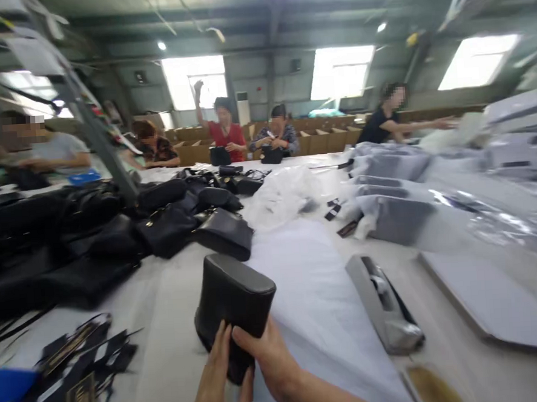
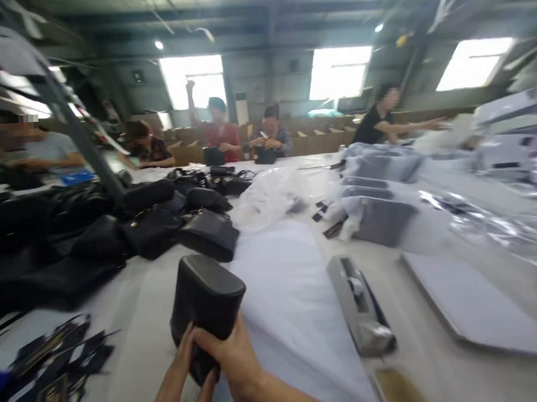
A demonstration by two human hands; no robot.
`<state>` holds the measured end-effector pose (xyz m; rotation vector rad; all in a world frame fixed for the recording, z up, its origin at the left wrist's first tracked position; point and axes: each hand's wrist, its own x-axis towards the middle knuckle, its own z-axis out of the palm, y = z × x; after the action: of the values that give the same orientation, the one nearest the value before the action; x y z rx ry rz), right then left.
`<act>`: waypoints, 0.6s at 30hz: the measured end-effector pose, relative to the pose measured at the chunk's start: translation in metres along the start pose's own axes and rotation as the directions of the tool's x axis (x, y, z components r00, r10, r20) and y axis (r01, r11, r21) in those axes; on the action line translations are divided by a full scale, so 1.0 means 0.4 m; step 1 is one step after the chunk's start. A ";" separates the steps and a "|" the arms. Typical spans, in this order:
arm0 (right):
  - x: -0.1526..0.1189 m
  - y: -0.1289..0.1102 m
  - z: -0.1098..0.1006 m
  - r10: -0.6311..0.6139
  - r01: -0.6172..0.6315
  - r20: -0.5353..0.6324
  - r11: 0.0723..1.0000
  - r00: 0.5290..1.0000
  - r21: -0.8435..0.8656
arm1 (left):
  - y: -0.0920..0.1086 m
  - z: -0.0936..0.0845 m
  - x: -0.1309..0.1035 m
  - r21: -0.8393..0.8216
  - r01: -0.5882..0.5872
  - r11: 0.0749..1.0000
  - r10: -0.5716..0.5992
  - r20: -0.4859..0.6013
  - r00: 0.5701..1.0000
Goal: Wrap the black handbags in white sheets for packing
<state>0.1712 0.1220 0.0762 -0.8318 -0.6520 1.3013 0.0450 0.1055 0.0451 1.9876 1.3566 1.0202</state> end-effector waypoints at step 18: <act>-0.086 -0.210 -0.229 0.321 -0.313 0.015 0.914 0.947 0.259 | -0.040 -0.138 0.121 -0.309 0.768 0.561 -0.414 0.698 0.584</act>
<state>0.2866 0.0682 0.0957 -0.7583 -0.3196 1.6266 0.0018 0.1568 0.0792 1.0253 1.0770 0.3644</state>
